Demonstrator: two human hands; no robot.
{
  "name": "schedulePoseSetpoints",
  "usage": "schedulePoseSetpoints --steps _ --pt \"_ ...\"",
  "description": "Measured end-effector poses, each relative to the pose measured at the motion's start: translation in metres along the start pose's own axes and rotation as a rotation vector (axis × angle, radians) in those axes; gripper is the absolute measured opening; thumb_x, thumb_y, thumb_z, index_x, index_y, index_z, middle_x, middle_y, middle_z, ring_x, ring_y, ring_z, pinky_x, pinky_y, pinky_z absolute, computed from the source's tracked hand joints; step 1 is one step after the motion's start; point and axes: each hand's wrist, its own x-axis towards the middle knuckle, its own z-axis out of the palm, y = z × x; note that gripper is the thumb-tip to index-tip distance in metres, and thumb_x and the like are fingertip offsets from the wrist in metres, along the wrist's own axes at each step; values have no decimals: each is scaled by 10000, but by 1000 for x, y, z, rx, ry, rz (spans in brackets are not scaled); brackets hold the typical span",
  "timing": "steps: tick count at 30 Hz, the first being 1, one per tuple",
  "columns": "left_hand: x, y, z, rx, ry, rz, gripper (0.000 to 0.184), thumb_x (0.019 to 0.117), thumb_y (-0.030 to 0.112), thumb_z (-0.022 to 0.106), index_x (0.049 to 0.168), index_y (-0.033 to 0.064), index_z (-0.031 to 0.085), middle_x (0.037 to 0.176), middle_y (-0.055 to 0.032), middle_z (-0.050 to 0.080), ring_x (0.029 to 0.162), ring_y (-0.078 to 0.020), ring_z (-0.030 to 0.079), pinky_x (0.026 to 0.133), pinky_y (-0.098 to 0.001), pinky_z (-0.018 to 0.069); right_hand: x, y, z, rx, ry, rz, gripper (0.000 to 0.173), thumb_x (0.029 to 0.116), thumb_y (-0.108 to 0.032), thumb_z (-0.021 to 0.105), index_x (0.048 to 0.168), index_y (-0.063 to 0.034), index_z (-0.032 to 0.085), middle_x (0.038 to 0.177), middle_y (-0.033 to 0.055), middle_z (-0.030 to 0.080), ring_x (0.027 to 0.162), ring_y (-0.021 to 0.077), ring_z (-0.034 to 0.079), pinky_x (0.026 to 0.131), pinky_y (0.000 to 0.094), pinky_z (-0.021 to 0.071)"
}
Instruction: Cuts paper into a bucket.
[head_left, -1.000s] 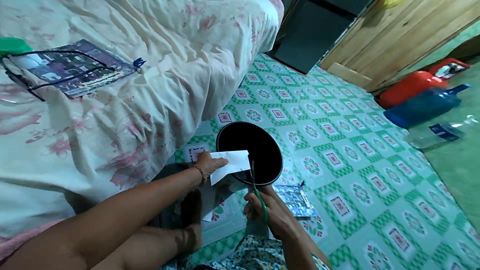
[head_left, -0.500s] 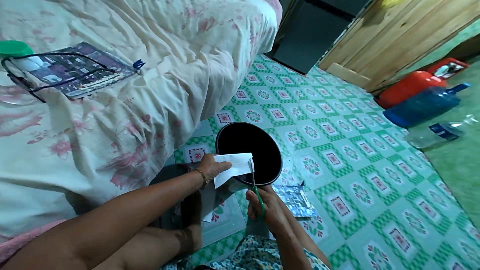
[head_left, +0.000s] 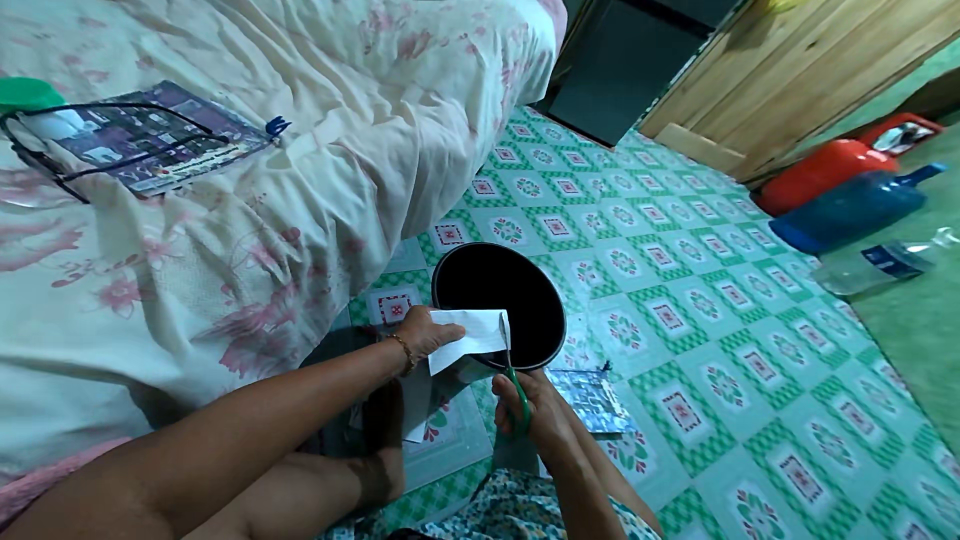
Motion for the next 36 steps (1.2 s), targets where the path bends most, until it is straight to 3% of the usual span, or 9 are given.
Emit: schedulePoseSetpoints --steps 4,10,16,18,21,23,27,36 --pt "0 0 0 6 -47 -15 246 959 54 699 1159 -68 623 954 -109 658 798 -89 625 782 -251 536 1 -4 0 -45 -30 13 345 1092 -292 430 1044 12 585 639 -18 625 545 51 610 570 206 524" --pt "1 0 -1 -5 -35 -23 244 961 51 695 1165 -65 626 961 -108 653 801 -91 618 783 -251 531 7 -2 -3 15 19 -27 313 1073 -291 475 934 -38 598 572 -46 584 486 31 571 505 185 491" --pt "4 1 -2 -7 1 -29 274 957 50 703 1183 -79 619 990 -135 655 821 -107 621 799 -261 529 18 -3 -3 146 39 -32 284 1072 -180 496 856 -34 610 515 -56 547 427 6 528 448 151 456" --pt "6 1 -4 6 24 -30 295 965 74 702 1211 -66 618 1038 -149 658 865 -123 626 832 -278 524 16 -3 -3 165 26 -17 303 1087 -202 456 899 -17 607 545 -41 573 457 24 565 482 168 496" --pt "9 -1 -8 -24 74 -4 324 966 93 704 1243 -54 624 1089 -180 668 918 -165 645 873 -319 528 9 3 -8 74 -77 -20 367 1094 -297 359 1056 -5 578 662 -30 643 566 40 620 567 190 525" --pt "10 -1 -10 -65 98 -1 354 974 97 695 1277 -64 609 1133 -210 665 965 -211 652 914 -366 525 3 6 -9 -27 -128 -20 355 1077 -318 399 1098 -6 567 719 -27 661 610 47 634 589 199 526" --pt "7 0 -8 -36 118 1 325 957 89 715 1229 -62 620 1057 -175 666 889 -169 638 848 -322 528 -5 4 -7 -131 -154 -33 362 1044 -354 478 1097 -9 575 739 -48 649 634 26 623 606 188 511" --pt "0 0 0 2 28 84 247 953 65 714 1149 -71 650 992 -134 671 847 -107 629 831 -274 531 -4 -1 -1 -129 -53 -75 363 1049 -355 458 1029 -14 584 657 -58 614 573 30 602 594 205 520"
